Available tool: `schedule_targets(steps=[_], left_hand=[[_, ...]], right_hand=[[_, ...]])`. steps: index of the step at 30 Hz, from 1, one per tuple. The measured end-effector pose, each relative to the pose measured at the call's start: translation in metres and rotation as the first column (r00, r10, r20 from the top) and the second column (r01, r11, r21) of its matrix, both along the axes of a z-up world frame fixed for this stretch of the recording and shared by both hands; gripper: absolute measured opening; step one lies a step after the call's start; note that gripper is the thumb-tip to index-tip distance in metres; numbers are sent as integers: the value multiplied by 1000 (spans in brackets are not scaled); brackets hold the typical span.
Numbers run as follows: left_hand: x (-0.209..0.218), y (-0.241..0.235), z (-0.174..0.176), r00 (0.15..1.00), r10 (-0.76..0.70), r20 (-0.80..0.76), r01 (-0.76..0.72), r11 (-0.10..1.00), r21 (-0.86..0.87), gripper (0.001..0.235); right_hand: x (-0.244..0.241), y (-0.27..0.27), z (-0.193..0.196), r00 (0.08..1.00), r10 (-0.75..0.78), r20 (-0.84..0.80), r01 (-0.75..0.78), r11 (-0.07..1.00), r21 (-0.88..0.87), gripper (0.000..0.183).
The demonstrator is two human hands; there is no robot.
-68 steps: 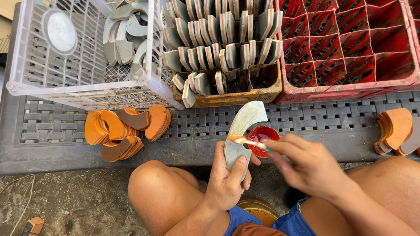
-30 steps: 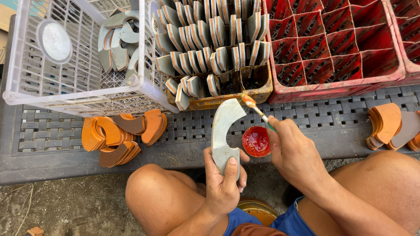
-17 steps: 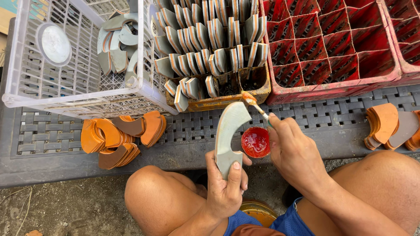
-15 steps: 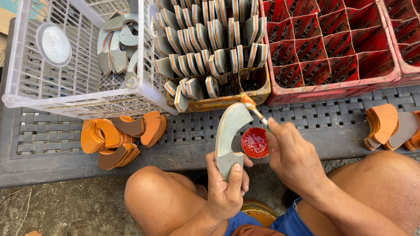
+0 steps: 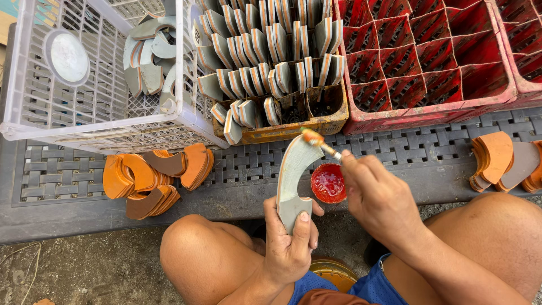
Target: The person repeatedly picks up gray curved ceramic tiles from a white crate, applies red paint to the edges with a brush, and places the tiles upright into a yellow crate. The process is repeated for multiple tiles.
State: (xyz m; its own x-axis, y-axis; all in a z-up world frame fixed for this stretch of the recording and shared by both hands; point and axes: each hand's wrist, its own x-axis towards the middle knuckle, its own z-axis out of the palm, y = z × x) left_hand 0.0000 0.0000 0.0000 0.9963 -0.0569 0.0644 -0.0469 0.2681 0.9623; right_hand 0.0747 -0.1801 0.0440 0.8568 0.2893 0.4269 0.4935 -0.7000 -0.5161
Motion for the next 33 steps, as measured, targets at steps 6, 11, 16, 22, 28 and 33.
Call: schedule_targets(steps=[6,11,16,22,28,33], left_hand=[[1,-1,1,999,-4,-48,2,999,-44,22],[-1,0,3,1000,20,-11,-21,999,-41,21],[3,2,7,999,0,-51,-3,998,-64,22],[-1,0,4,998,13,-68,-19,997,-76,21],[-1,5,8,999,-8,-48,3,994,-105,25],[8,22,21,996,1,-94,-10,996,-92,41]], right_hand=[[-6,1,6,993,22,115,-25,999,25,38],[-3,7,2,1000,-12,12,13,999,-37,31],[5,-7,5,992,-109,61,110,994,-11,33],[-15,6,2,980,153,129,-159,987,38,35],[15,-14,-6,989,-135,54,139,987,-74,26],[17,-53,8,945,-317,74,313,947,69,22]])
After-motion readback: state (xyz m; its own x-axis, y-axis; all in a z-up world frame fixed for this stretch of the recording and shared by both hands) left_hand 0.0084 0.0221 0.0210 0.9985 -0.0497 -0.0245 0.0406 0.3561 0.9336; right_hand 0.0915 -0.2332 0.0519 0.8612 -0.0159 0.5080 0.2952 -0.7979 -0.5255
